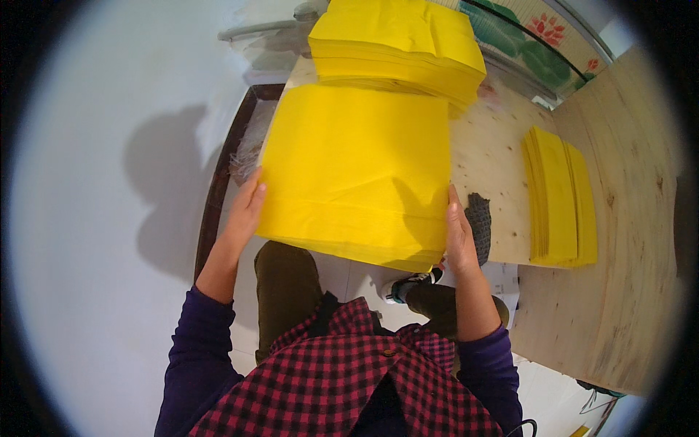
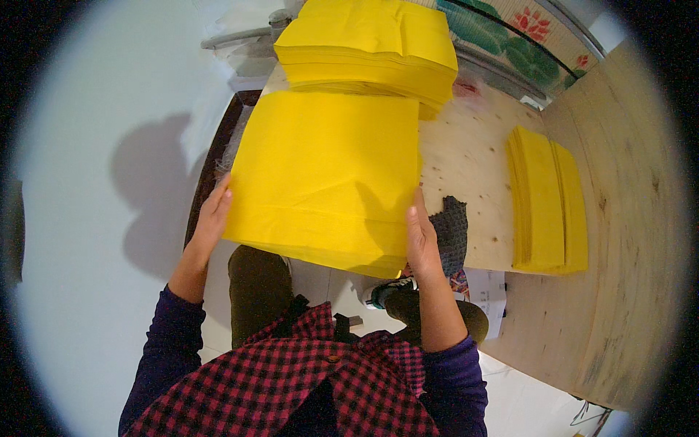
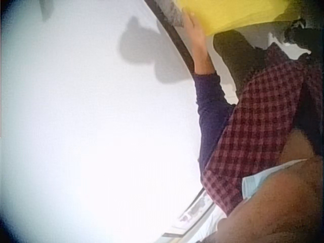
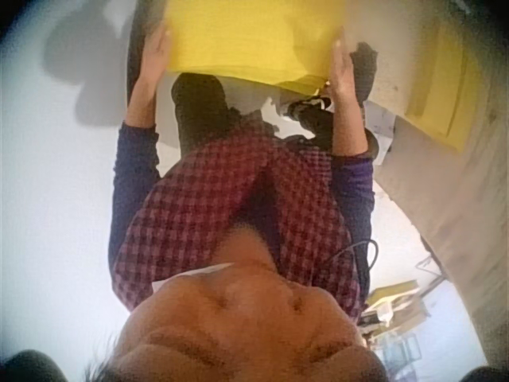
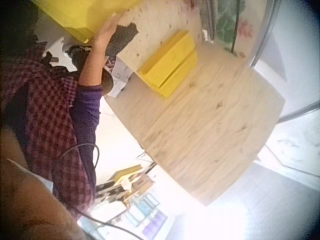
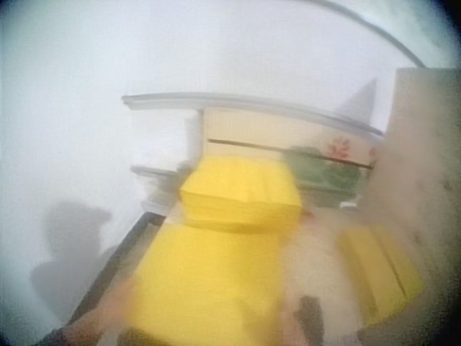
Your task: The person folds yellow fabric sheets on a wooden table. They smooth each sheet, fold it in half, then fold again, and place the folded piece into a growing stack. The process repeats with multiple sheets.
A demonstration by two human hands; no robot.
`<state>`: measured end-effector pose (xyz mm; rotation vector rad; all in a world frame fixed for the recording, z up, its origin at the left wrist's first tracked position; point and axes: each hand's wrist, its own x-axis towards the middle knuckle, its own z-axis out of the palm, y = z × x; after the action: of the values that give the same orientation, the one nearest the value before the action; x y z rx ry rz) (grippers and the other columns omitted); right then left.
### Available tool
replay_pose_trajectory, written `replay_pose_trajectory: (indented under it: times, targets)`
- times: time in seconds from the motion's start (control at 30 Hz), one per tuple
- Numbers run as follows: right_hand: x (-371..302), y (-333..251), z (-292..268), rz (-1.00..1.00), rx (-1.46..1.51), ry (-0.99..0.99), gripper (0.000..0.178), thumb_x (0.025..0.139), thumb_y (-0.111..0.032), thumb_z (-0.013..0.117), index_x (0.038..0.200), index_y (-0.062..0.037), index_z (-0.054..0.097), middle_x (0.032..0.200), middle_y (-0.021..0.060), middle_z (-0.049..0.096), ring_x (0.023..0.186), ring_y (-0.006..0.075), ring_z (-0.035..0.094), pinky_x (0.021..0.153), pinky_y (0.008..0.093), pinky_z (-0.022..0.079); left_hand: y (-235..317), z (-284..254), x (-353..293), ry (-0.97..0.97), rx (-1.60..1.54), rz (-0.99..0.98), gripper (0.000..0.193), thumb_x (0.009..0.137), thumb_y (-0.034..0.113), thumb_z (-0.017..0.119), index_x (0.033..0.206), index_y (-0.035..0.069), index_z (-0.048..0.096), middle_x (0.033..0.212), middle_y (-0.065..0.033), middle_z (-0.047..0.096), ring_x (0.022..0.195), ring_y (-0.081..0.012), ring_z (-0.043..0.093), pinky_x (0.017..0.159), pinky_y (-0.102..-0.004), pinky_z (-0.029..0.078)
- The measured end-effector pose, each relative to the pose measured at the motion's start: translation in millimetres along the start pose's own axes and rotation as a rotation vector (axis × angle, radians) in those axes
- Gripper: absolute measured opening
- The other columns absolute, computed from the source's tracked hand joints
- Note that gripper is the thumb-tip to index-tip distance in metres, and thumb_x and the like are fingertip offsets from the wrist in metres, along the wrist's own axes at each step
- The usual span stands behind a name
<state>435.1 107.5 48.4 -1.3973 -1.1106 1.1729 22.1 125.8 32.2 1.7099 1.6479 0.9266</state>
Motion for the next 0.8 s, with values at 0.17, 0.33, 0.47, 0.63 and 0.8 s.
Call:
replay_pose_trajectory:
  times: [0.17,0.33,0.47,0.63,0.8]
  targets:
    - [-8.3,6.8,-16.8,-0.005,0.011,0.025,0.061,0.099,-0.037,0.048,0.145,-0.0005,0.034,0.149,0.0194,0.035,0.137,0.0293,0.034,0.112,0.0381,0.023,20.6,-2.4,-0.5,0.105,0.221,0.124,0.043,0.100,0.020,0.045,0.140,0.002,0.043,0.146,-0.0178,0.040,0.137,-0.0303,0.036,0.113,-0.0367,0.026]
    - [-34.9,6.3,-22.7,0.038,-0.041,0.125,0.057,0.096,-0.023,0.057,0.144,-0.0008,0.036,0.147,0.0190,0.039,0.135,0.0277,0.037,0.104,0.0352,0.038,68.3,22.5,11.5,-0.039,0.241,0.403,0.042,0.093,0.011,0.052,0.134,0.004,0.048,0.142,-0.0193,0.043,0.134,-0.0351,0.038,0.113,-0.0402,0.028]
    - [-48.0,4.6,-13.9,0.087,0.060,0.085,0.058,0.093,-0.017,0.060,0.144,-0.0016,0.035,0.140,0.0263,0.043,0.124,0.0292,0.047,0.073,0.0289,0.052,112.0,76.9,19.2,-0.234,0.216,0.506,0.041,0.092,0.010,0.052,0.133,0.006,0.050,0.141,-0.0179,0.045,0.133,-0.0358,0.039,0.113,-0.0433,0.026]
    - [-38.3,9.0,-8.5,0.048,-0.191,0.081,0.065,0.089,-0.018,0.064,0.144,-0.0026,0.034,0.141,0.0253,0.042,0.123,0.0316,0.049,0.082,0.0328,0.052,145.7,132.2,26.6,-0.372,0.168,0.605,0.040,0.091,0.012,0.054,0.131,0.005,0.052,0.138,-0.0169,0.047,0.133,-0.0361,0.039,0.113,-0.0464,0.026]
    - [-33.3,9.1,-3.5,0.030,-0.211,0.016,0.067,0.087,-0.015,0.064,0.146,-0.0086,0.033,0.146,0.0147,0.041,0.132,0.0380,0.040,0.096,0.0382,0.045,147.3,157.8,27.4,-0.412,0.056,0.572,0.039,0.089,0.012,0.057,0.127,0.003,0.054,0.136,-0.0161,0.050,0.131,-0.0365,0.040,0.112,-0.0472,0.027]
